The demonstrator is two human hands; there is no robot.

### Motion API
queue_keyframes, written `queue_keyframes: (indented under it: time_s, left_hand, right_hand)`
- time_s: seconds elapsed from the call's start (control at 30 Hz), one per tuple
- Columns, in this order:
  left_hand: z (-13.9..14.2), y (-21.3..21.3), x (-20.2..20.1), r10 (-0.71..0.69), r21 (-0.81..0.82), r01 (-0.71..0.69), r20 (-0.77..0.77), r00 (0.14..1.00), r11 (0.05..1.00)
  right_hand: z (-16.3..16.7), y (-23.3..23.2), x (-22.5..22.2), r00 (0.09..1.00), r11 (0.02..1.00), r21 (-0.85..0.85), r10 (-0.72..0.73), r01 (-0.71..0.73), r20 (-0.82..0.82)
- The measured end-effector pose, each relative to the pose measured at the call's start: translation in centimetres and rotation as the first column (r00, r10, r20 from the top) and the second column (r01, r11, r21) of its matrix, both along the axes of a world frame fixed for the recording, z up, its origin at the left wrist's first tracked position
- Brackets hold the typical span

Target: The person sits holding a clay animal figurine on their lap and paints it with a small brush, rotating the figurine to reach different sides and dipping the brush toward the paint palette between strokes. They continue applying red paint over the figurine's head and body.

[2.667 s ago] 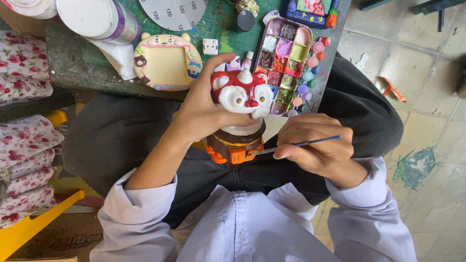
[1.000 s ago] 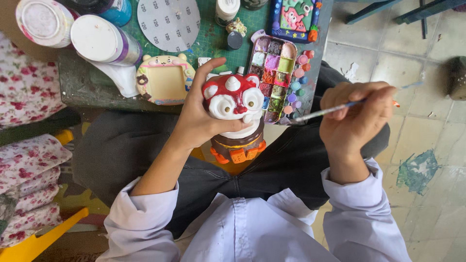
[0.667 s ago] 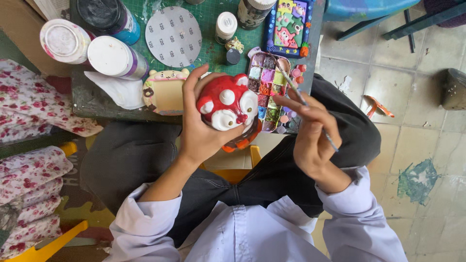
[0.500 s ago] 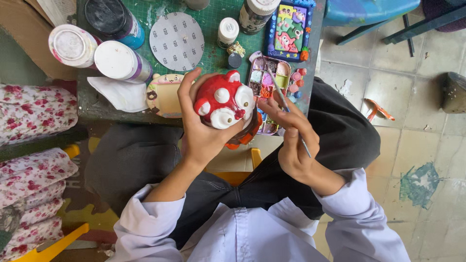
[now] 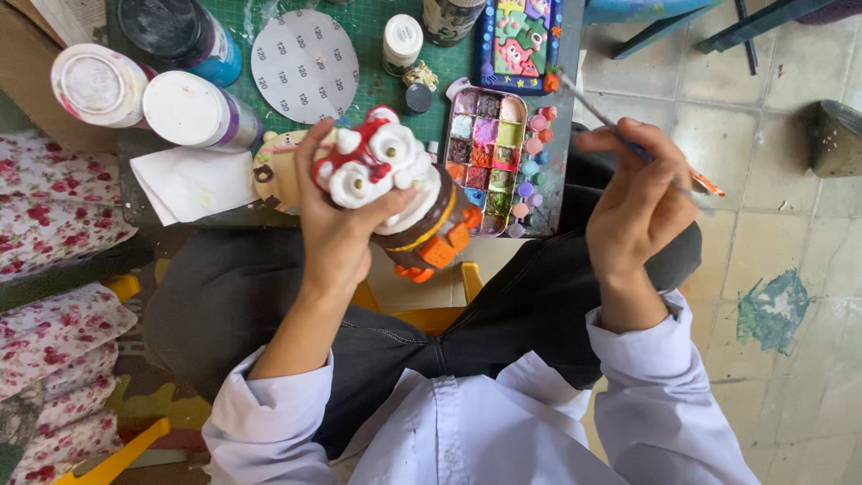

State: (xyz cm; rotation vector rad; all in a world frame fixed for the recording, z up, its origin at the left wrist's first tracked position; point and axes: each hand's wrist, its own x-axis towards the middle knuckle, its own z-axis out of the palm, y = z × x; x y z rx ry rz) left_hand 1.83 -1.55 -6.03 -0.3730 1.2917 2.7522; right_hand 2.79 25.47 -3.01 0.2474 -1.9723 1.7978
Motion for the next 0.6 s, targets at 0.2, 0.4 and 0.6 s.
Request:
queue_keyframes:
  time_s: [0.2, 0.4, 0.6]
  left_hand:
    - [0.0, -3.0, 0.4, 0.049, -0.369, -0.135, -0.234, 0.971, 0.920]
    - [-0.2, -2.7, -0.2, -0.001, -0.603, -0.223, -0.348, 0.938, 0.766]
    - [0.2, -2.4, -0.4, -0.007, -0.605, -0.218, -0.347, 0.938, 0.766]
  right_hand:
    - [-1.4, 0.6, -0.1, 0.973, 0.819, 0.555, 0.020, -0.148, 0.230]
    - [-3.2, -1.5, -1.8, 0.972, 0.696, 0.679, 0.163, -0.233, 0.166]
    - [-3.6, -2.2, -2.3, 0.968, 0.662, 0.706, 0.186, -0.252, 0.171]
